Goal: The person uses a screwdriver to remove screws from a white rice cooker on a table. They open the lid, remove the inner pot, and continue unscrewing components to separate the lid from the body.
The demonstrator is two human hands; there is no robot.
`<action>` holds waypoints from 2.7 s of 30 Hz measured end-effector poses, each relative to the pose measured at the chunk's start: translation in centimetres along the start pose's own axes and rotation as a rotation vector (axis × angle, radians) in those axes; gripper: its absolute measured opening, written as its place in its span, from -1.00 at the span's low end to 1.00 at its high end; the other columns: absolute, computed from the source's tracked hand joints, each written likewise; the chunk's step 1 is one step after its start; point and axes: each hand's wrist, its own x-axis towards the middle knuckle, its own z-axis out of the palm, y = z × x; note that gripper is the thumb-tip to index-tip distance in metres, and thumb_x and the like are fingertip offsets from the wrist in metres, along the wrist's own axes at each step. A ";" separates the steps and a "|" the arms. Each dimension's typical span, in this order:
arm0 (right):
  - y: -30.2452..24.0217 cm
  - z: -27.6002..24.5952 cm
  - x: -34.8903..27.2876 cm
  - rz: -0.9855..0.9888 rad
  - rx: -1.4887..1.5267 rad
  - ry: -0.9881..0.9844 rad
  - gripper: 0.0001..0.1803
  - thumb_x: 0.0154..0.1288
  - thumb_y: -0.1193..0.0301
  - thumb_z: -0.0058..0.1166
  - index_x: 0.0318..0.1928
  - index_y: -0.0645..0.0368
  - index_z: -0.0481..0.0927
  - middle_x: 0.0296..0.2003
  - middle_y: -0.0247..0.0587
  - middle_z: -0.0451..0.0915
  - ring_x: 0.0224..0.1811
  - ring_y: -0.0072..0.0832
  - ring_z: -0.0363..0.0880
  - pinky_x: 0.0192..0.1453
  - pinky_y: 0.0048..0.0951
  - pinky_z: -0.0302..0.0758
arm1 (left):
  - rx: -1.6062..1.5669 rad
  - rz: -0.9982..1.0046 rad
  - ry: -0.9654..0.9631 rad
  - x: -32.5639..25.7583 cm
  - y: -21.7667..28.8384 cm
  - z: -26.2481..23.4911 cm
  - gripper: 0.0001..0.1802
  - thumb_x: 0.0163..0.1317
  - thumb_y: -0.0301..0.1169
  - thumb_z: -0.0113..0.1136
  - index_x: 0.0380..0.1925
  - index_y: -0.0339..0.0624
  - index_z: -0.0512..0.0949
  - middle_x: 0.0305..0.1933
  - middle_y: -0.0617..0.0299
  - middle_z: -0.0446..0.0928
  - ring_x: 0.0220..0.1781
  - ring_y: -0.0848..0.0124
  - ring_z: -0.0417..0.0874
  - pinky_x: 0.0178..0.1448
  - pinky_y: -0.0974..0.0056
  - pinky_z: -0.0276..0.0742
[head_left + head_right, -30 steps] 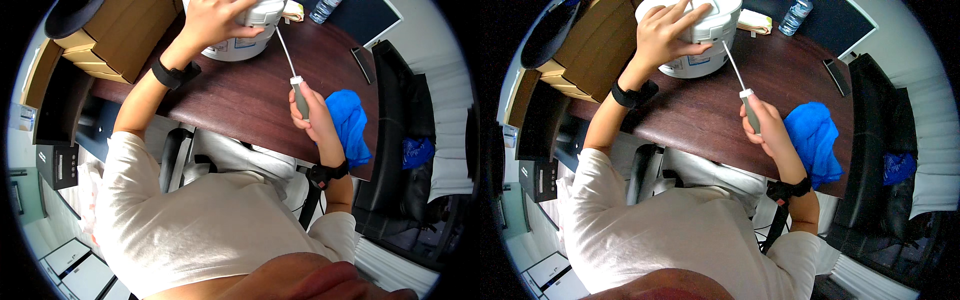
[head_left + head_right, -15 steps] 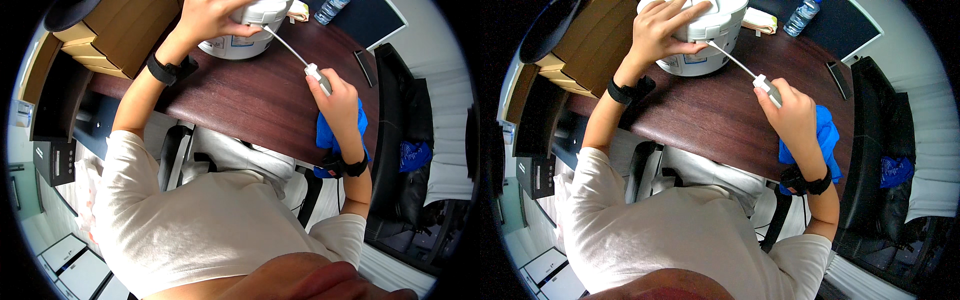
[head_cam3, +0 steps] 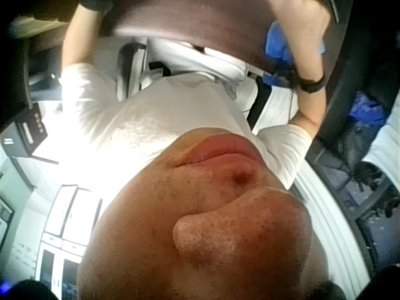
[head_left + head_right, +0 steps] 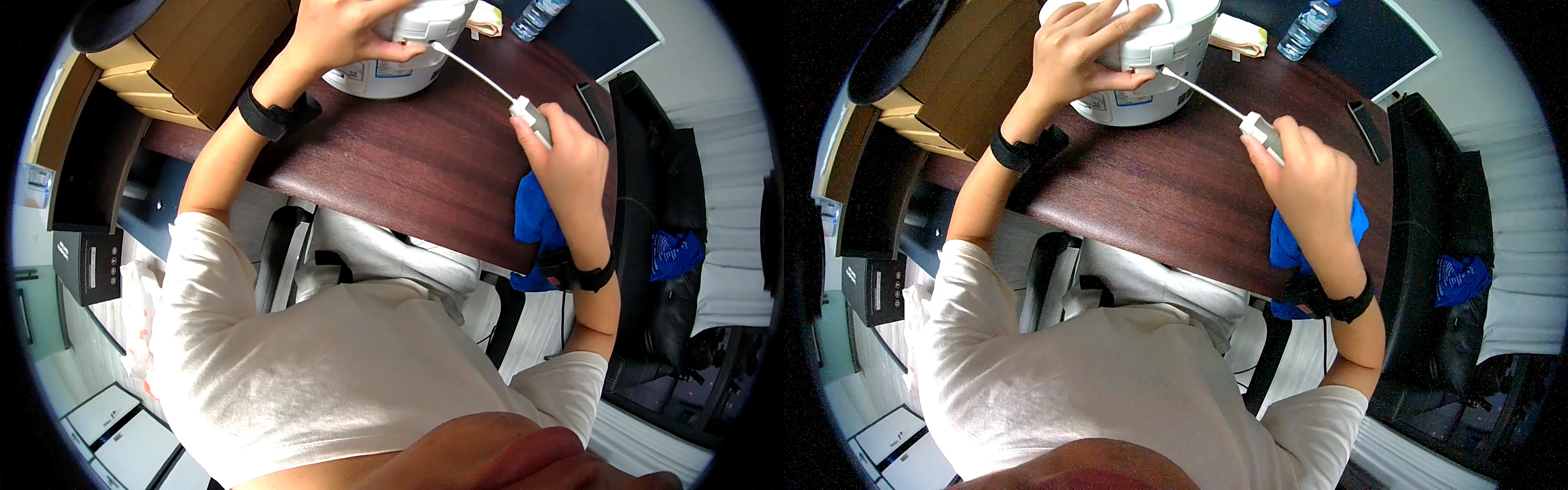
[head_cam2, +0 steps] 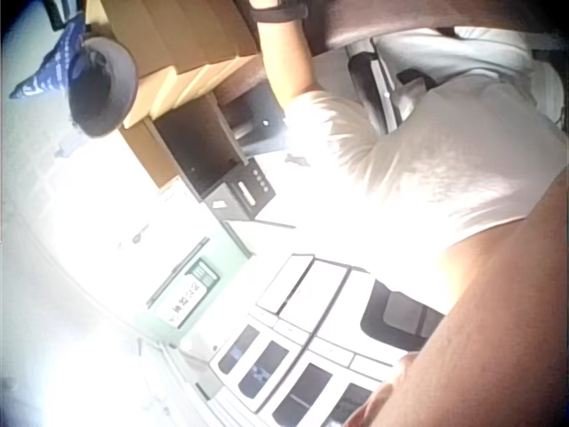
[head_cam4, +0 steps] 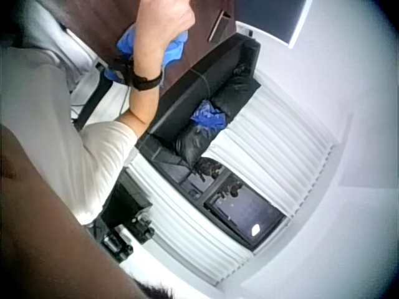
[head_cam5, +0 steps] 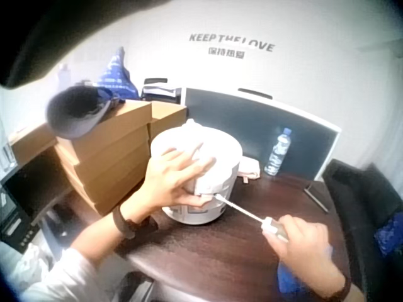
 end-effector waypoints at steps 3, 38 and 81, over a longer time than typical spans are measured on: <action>0.0 -1.0 0.9 -0.029 -0.038 -0.025 -0.66 0.25 0.11 0.27 -0.35 0.12 0.55 -0.56 -0.14 0.60 -0.56 -0.17 0.63 -0.54 -0.25 0.49 | 0.013 0.004 -0.018 -0.1 0.0 0.0 -0.07 -0.18 0.29 0.36 0.20 0.06 0.53 0.26 -0.08 0.48 -0.10 0.14 0.66 0.06 0.06 0.51; -0.9 3.1 -2.4 0.216 0.336 -0.039 -0.68 0.29 0.17 0.26 -0.38 0.17 0.57 -0.60 -0.02 0.58 -0.57 -0.10 0.63 -0.54 -0.22 0.47 | 0.023 -0.015 0.027 0.1 0.4 -0.1 -0.12 -0.18 0.28 0.36 0.17 0.11 0.57 0.25 -0.04 0.49 -0.19 0.18 0.64 0.02 0.12 0.53; -0.3 3.0 -1.6 0.292 0.535 -0.245 -0.56 0.41 0.10 0.11 -0.48 0.21 0.53 -0.68 -0.05 0.52 -0.72 -0.18 0.51 -0.62 -0.29 0.37 | 0.008 0.005 0.032 0.3 0.7 -0.4 -0.17 -0.14 0.20 0.38 0.16 0.04 0.57 0.20 -0.06 0.52 -0.18 0.16 0.63 -0.01 0.12 0.53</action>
